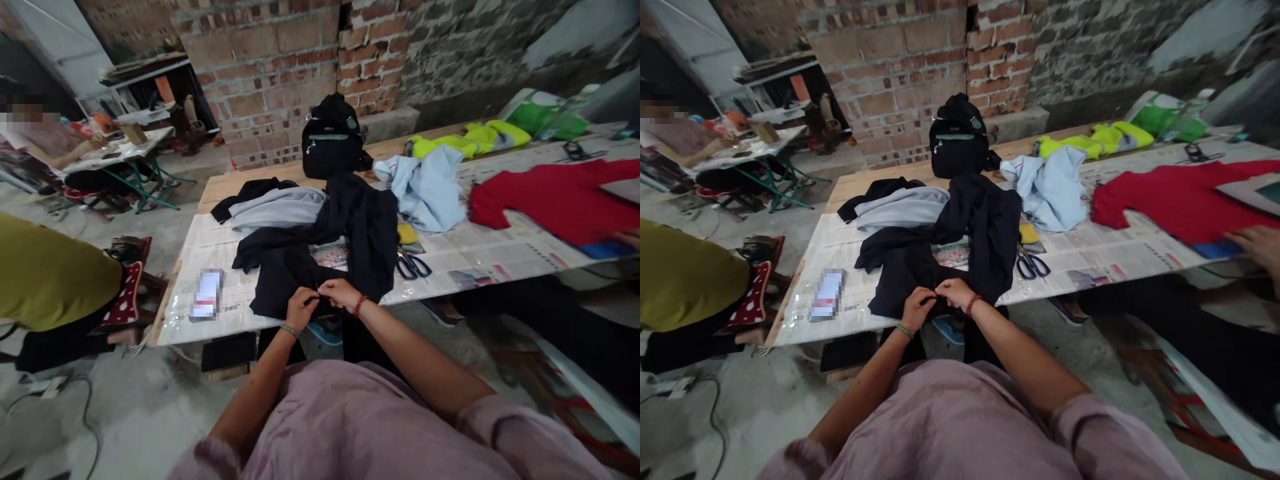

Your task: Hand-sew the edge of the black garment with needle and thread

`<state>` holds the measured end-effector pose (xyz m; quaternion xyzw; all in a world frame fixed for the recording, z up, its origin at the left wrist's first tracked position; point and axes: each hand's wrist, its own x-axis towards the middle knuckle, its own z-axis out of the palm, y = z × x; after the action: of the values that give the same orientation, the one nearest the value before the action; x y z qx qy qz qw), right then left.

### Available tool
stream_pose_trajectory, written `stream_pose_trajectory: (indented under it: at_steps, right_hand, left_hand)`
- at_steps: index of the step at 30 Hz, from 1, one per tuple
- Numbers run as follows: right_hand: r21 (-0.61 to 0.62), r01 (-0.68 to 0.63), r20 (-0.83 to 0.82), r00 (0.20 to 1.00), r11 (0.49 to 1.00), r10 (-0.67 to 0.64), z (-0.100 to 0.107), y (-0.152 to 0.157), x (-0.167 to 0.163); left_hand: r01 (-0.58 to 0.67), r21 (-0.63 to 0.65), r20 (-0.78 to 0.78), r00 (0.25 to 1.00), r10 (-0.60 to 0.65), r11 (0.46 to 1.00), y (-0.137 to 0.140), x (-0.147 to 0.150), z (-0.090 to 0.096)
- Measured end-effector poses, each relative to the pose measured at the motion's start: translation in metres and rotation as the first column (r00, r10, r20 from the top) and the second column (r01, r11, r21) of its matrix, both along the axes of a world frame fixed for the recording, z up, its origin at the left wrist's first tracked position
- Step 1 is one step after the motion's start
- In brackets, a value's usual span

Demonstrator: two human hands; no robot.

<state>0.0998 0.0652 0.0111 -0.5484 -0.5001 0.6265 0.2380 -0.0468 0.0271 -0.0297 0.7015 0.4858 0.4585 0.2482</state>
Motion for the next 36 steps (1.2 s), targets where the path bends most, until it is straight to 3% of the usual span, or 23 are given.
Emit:
stream_pose_trajectory:
  at_steps: [12,22,36]
  right_hand:
    - [-0.079,-0.114,-0.146,0.984,0.990,0.102,-0.002,0.010,0.003]
    - [-0.026,0.039,-0.235,0.971,0.999,-0.044,-0.010,0.009,-0.003]
    - [-0.188,0.052,-0.260,0.960,0.981,-0.101,-0.019,0.009,-0.008]
  left_hand:
    - [0.025,-0.021,0.022,0.999,-0.024,0.999,0.000,0.001,0.001]
    - [-0.016,-0.105,-0.004,1.000,0.016,0.994,0.003,0.000,0.005]
    - [0.198,-0.205,-0.064,0.974,-0.215,0.958,0.011,-0.007,0.002]
